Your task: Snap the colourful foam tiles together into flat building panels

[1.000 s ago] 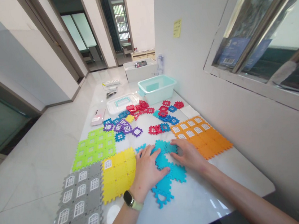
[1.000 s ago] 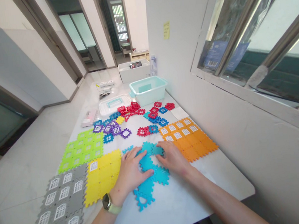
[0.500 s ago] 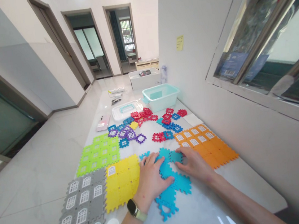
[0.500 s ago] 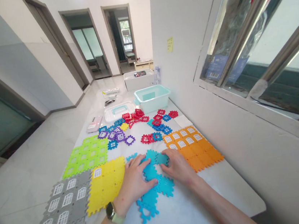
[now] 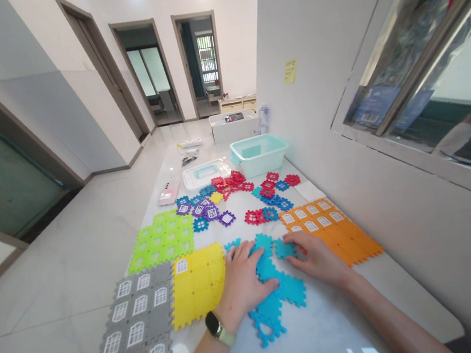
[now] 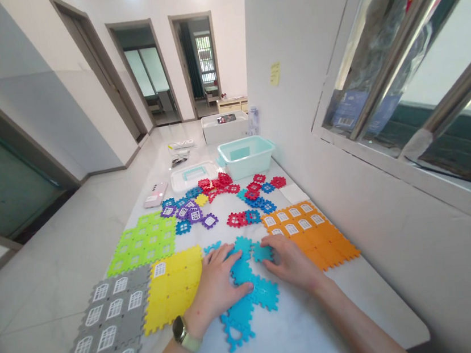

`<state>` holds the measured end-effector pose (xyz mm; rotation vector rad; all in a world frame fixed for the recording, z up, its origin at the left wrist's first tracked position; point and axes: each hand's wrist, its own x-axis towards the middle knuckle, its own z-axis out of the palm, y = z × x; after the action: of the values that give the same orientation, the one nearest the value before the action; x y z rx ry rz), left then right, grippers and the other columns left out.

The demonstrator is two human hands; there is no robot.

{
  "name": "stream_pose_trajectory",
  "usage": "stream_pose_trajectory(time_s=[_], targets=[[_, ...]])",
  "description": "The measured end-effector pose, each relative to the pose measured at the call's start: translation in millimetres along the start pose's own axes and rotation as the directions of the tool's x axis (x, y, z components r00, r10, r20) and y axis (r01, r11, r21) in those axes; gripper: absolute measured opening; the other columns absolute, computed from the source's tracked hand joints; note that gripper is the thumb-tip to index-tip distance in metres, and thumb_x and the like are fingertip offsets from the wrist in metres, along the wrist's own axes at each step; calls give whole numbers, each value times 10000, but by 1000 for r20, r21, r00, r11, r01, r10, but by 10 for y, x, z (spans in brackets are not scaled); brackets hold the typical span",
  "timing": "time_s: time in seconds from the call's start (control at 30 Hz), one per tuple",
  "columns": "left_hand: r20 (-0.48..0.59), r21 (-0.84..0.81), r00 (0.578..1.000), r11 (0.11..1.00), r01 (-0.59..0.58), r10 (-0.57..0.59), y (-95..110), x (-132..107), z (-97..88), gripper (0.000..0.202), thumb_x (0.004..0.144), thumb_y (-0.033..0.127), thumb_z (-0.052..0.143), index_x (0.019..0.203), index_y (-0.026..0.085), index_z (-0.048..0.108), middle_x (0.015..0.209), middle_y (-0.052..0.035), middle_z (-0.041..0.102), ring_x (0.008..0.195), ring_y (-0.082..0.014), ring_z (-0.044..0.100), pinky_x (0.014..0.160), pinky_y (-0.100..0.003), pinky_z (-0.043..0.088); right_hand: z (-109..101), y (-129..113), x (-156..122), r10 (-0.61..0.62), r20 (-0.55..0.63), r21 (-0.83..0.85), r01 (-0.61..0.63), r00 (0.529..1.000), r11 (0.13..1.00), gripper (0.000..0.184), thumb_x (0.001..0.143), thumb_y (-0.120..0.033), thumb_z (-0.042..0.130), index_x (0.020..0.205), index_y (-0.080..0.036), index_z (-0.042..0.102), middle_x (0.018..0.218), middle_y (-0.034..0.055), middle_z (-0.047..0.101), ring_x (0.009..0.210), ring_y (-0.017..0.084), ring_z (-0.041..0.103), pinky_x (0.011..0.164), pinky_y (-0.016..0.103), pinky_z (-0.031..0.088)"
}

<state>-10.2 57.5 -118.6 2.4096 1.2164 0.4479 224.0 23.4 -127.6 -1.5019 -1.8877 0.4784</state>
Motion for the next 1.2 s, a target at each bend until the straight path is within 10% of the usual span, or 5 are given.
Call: stream_pose_trajectory(time_s=[0.87,1.2], targets=[[173,17,981,996,-88,84,255,-152,-140,746,516,611,858,1121,262,596,1154,-66,543,1092,-324,492,905,-456,401,18,202,94,-133,46,-16,134,990,991,328,884,-120,507,1144,-250,660,1350,83,598,1258,248,556,1032,466,478],[147,-33,987,997,-65,70,279,-173,-87,750,497,597,869,1115,270,600,1178,-68,543,1117,-325,492,954,-482,357,127,-6,231,11,-51,-308,-26,999,951,168,839,-357,683,867,-192,699,968,93,715,971,282,623,869,419,471]])
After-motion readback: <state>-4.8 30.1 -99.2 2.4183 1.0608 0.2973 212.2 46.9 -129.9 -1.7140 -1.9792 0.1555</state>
